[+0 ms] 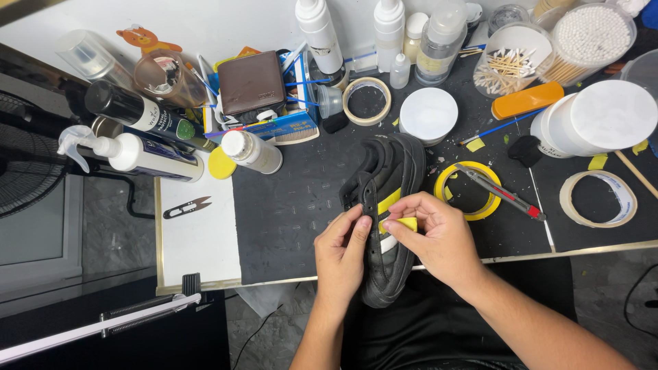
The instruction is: The person applies yellow masking tape to the side of a black sneaker, covering the white stripes. They use a utility knife to cut the tape and trim the edges for a clean finish. The person repeats this process on different sections of the shoe.
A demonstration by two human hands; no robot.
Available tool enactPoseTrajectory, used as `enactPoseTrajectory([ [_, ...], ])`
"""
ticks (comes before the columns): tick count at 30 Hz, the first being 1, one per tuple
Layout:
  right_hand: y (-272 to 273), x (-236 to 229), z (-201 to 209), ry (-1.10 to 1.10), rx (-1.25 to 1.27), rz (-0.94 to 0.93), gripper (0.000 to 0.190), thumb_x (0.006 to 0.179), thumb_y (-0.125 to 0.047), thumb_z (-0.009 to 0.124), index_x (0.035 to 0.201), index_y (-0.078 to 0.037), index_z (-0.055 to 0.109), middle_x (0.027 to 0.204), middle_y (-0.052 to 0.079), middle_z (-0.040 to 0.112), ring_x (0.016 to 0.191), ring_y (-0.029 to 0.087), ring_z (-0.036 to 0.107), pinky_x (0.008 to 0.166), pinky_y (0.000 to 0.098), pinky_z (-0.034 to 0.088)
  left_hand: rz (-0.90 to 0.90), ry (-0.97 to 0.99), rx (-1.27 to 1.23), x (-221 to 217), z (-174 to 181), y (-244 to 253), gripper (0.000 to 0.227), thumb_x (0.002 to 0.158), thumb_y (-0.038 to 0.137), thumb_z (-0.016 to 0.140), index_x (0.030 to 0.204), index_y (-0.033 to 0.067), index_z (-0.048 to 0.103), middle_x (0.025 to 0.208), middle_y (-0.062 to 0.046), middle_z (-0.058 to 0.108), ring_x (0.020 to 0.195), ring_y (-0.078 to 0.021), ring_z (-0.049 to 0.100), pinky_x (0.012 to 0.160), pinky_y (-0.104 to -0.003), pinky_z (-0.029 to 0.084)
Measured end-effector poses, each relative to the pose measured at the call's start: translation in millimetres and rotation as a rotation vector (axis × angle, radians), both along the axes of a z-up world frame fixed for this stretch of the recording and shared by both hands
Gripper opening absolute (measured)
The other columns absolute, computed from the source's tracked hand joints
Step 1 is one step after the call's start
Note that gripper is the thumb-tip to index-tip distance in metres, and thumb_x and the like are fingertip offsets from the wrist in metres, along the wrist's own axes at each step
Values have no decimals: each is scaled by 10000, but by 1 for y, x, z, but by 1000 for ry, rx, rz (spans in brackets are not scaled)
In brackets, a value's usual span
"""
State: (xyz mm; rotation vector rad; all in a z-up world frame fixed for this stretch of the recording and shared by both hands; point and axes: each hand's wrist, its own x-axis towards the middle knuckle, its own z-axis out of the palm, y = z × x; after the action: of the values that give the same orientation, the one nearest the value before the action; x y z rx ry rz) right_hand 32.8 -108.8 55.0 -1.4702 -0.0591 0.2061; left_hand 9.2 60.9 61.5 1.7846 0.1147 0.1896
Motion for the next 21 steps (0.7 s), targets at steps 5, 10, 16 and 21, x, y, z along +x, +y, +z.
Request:
enactPoseTrajectory([
  [5,-2,0,3,36,7,-1,193,875,7,739,1057,27,681,918,49,731,822,63,678,718,216,555,-23,3,-13,0,7,-3,272,967,144,685,1180,-19,731,1012,-97,786,905,-144,732,803,-263,565],
  [10,-7,2,4,59,21,30,198,875,12,734,1063,39,681,931,62,738,846,69,682,747,215,559,-37,-31,10,0,6,-3,260,974,134,688,1173,-29,731,992,-94,783,889,-137,718,796,-261,558],
  [16,-10,3,0,82,138,56,200,875,34,715,1069,58,672,955,82,731,884,94,708,786,221,571,-43,-39,-19,0,6,-5,255,980,126,684,1175,-31,730,1003,-87,779,904,-127,711,807,-253,553],
  [21,-7,-1,0,63,93,27,200,881,31,721,1074,53,675,939,77,732,848,87,696,752,219,569,-46,-8,-37,-1,8,-6,265,977,131,679,1185,-25,729,988,-77,777,885,-119,710,789,-248,551],
])
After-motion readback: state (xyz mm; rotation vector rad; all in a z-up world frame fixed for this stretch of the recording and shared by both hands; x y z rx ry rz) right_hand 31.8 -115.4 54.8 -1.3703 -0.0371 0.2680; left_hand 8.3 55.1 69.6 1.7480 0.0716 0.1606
